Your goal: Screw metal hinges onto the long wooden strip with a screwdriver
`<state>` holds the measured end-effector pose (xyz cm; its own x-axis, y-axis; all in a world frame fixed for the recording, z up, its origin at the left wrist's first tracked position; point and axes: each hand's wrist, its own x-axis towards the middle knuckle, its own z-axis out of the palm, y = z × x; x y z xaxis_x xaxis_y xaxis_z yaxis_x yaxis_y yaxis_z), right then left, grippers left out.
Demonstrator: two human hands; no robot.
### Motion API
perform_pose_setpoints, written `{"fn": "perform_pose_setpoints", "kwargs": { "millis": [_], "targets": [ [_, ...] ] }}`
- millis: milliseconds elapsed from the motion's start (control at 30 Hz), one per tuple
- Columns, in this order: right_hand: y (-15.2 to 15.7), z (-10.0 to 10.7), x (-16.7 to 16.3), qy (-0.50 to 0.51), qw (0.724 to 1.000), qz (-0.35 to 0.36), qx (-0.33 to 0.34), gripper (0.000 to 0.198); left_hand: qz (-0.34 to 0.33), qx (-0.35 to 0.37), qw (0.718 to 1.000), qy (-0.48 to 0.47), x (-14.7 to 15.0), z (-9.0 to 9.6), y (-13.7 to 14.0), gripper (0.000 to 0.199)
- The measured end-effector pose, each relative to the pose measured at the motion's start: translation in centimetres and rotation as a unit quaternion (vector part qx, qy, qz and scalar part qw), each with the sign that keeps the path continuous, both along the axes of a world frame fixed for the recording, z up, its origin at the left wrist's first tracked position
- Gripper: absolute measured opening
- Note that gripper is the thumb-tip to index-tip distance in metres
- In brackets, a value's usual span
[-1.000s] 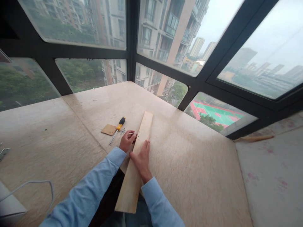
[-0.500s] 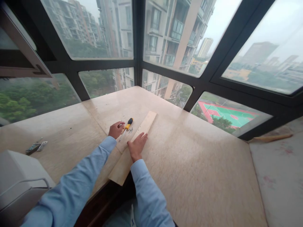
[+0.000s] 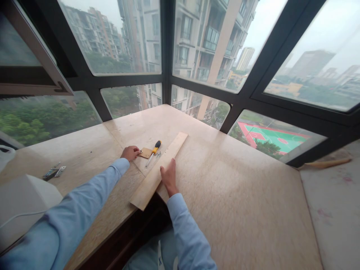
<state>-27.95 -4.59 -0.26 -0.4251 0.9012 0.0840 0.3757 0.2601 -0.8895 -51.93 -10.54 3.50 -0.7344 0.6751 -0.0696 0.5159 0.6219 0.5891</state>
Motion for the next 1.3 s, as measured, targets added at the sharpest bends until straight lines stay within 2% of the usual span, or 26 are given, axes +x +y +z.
{"fn": "perform_pose_setpoints", "kwargs": {
  "millis": [233,333,467,600,700,867,967,1067,1133,1200,1300],
  "targets": [
    [-1.4,-1.9,7.0,0.038,0.997,-0.011,0.067,0.061,-0.027,-0.058,0.994,0.090,0.1,-0.2,-0.3,0.020],
    [-2.5,-1.2,9.5,0.073,0.991,-0.032,0.103,0.050,-0.039,-0.067,0.990,0.119,0.2,-0.4,-0.3,0.024],
    [-3.7,0.7,12.3,0.113,0.990,-0.063,0.048,0.032,-0.033,-0.090,0.987,0.131,0.8,-0.1,-0.2,0.026],
    [-4.1,2.1,14.8,0.095,0.992,-0.081,0.033,0.050,0.004,-0.147,0.981,0.130,1.6,0.8,-0.3,0.021],
    [-3.7,2.4,17.2,0.065,0.995,-0.067,0.040,0.053,0.008,-0.171,0.975,0.141,2.2,1.7,-0.4,0.018],
    [-3.1,2.3,22.6,0.025,0.999,-0.025,0.019,0.050,-0.012,-0.130,0.979,0.157,4.5,3.6,1.0,0.021],
    [-3.2,1.7,26.2,0.025,0.999,-0.044,0.011,0.046,-0.070,-0.076,0.983,0.149,7.9,4.9,3.2,0.022],
    [-3.6,0.9,30.2,0.037,0.995,-0.096,0.013,0.041,-0.128,0.023,0.981,0.144,13.5,6.0,5.7,0.021],
    [-4.1,0.3,32.9,0.044,0.989,-0.139,0.028,0.037,-0.189,0.103,0.970,0.109,18.4,6.3,7.0,0.019],
    [-4.8,-0.1,35.7,0.030,0.979,-0.190,0.073,0.033,-0.239,0.170,0.955,0.053,24.0,6.2,7.8,0.015],
    [-6.0,-0.5,39.5,0.000,0.951,-0.280,0.133,0.034,-0.272,0.211,0.938,-0.036,32.5,4.7,8.2,0.003]
  ]
}}
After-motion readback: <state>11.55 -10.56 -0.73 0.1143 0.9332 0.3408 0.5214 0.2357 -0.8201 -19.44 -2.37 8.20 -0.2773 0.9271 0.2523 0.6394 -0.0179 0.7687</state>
